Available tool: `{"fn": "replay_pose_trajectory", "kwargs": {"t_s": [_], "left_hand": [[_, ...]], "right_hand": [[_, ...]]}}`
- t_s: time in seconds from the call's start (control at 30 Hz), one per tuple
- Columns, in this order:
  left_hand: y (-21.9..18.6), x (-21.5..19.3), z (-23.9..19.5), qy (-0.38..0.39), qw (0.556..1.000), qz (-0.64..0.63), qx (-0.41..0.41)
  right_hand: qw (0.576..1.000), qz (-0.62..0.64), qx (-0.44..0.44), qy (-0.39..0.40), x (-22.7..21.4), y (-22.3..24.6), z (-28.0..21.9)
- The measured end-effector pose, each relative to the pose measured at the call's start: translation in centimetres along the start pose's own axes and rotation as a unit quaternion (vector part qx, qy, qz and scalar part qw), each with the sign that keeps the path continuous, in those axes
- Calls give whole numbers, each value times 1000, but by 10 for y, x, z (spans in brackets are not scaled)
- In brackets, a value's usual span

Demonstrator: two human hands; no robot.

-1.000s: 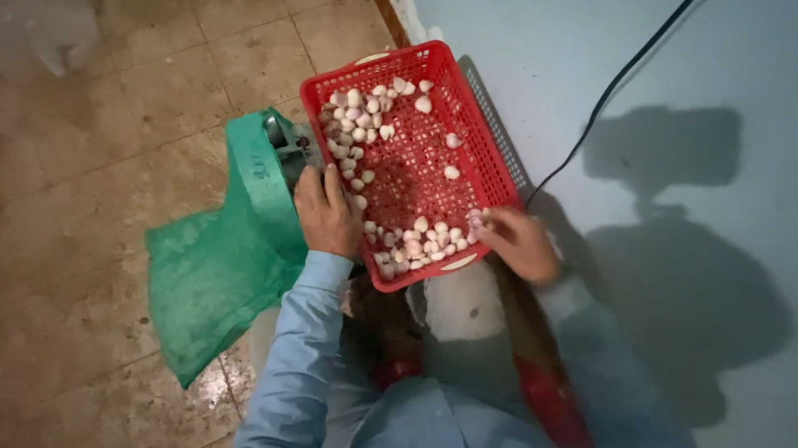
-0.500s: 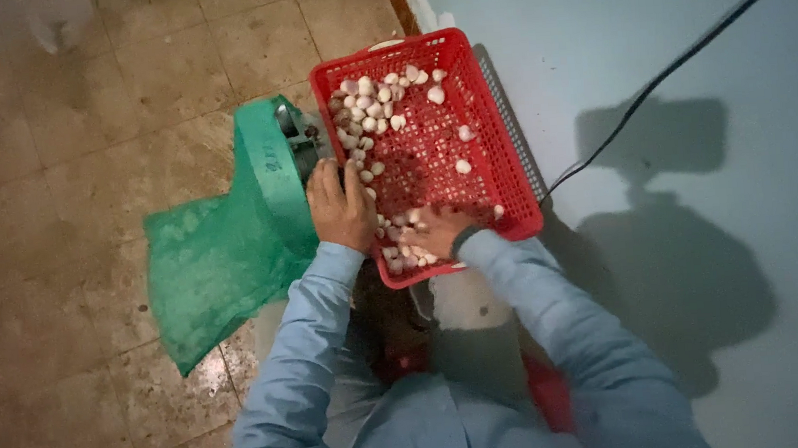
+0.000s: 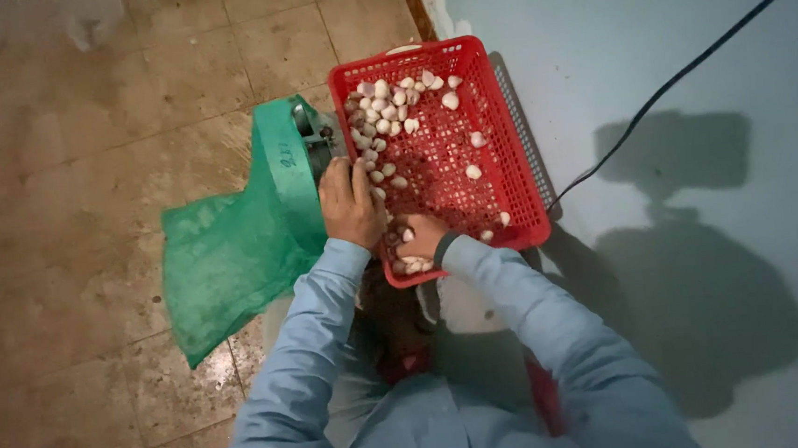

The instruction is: The person sits on a red plastic chair and uses a handheld peeling machine to remove the outer skin from garlic cloves. They pick up cloves from a red basket, feed them into the machine, and place the peeled cloves into a green sack on the floor.

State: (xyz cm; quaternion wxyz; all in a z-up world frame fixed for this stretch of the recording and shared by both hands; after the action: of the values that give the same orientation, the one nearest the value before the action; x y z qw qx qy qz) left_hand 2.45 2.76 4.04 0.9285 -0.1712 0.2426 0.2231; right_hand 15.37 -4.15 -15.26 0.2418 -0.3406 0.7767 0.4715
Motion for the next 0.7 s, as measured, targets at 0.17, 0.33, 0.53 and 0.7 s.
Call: {"fn": "replay_pose_trajectory", "kwargs": {"t_s": [0.17, 0.33, 0.53, 0.7], "left_hand": [[3, 8, -7, -4, 1000, -1, 2], [-1, 3, -7, -20, 1000, 14, 12], [0, 2, -6, -46, 998, -11, 38], [7, 8, -14, -55, 998, -22, 12]], "right_hand": [[996, 90, -3, 3, 7, -35, 12], [979, 203, 3, -31, -8, -29, 15], [791, 598, 87, -93, -39, -26, 1], [718, 680, 37, -148, -103, 41, -18]]}}
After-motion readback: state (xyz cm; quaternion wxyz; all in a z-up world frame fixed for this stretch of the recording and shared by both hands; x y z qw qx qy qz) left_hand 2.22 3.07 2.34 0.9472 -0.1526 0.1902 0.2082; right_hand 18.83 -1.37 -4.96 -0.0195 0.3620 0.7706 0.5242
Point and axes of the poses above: each hand's wrist, its own z-axis towards the middle knuckle, its own x-axis out of the palm, y = z × x, the point moved 7 cm from there along z, towards the middle knuckle, and after that the axes turned 11 degrees about -z, right-handed, at the moved point
